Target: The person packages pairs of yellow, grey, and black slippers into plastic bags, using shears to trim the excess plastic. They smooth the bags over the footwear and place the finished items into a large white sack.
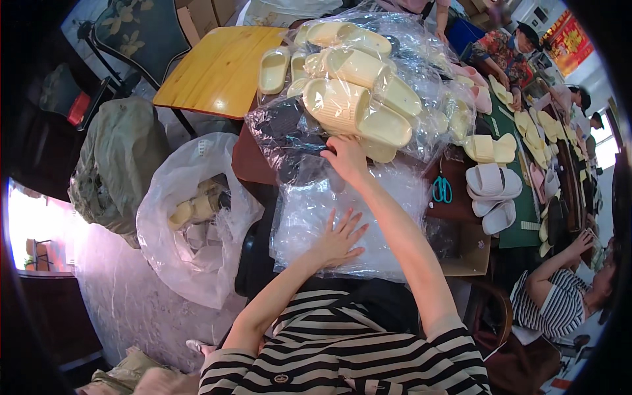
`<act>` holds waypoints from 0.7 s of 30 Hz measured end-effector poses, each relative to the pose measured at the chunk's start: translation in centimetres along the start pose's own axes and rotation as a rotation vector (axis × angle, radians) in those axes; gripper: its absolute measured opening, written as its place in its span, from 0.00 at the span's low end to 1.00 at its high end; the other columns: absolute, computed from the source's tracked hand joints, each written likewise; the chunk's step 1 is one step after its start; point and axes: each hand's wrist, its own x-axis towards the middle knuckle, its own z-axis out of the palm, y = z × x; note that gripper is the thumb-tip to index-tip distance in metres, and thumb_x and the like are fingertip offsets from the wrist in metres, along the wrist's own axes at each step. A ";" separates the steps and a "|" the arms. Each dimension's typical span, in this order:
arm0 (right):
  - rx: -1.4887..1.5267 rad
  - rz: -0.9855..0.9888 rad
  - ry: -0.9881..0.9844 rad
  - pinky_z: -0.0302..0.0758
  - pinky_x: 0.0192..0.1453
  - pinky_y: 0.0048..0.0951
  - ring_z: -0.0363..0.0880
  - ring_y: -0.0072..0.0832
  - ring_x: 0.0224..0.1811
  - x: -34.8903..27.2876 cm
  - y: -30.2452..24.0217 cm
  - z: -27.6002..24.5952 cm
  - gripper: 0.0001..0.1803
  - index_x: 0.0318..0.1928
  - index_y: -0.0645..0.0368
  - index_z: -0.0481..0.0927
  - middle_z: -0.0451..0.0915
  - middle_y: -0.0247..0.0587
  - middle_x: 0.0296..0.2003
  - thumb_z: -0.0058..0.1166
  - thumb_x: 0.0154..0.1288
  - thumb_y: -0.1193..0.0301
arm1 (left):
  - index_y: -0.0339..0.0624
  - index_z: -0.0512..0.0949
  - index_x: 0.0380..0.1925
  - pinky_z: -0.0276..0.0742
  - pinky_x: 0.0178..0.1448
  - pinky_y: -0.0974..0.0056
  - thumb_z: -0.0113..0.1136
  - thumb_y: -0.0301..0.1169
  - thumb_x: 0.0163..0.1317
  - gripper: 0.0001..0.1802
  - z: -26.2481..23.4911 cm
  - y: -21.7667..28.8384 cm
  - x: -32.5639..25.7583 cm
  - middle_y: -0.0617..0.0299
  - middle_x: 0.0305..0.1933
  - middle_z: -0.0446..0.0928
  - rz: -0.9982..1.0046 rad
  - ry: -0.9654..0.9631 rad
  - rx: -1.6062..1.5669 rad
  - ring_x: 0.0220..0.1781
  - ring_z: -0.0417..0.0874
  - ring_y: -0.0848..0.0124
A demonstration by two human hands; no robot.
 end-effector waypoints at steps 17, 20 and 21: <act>0.984 0.471 -0.374 0.63 0.45 0.17 0.68 0.08 0.38 5.1 2.5 -13.2 0.08 0.40 0.47 0.80 0.73 0.15 0.35 0.57 0.71 0.59 | 0.39 0.58 0.72 0.47 0.81 0.47 0.56 0.24 0.56 0.40 -0.7 -3.2 1.3 0.44 0.77 0.51 -0.432 0.506 -1.226 0.80 0.49 0.46; 0.955 0.413 -0.411 0.62 0.43 0.15 0.67 0.08 0.36 3.5 3.2 -13.3 0.08 0.37 0.49 0.78 0.72 0.16 0.33 0.55 0.71 0.60 | 0.41 0.59 0.72 0.47 0.81 0.46 0.57 0.27 0.57 0.40 0.0 -3.9 0.9 0.44 0.78 0.51 -0.446 0.421 -1.016 0.80 0.48 0.47; 0.951 0.389 -0.427 0.62 0.42 0.14 0.66 0.08 0.35 3.0 3.3 -13.5 0.08 0.36 0.50 0.77 0.72 0.16 0.32 0.54 0.71 0.61 | 0.43 0.58 0.73 0.46 0.81 0.45 0.58 0.30 0.58 0.41 0.5 -4.0 0.7 0.44 0.78 0.49 -0.374 0.229 -0.536 0.81 0.47 0.47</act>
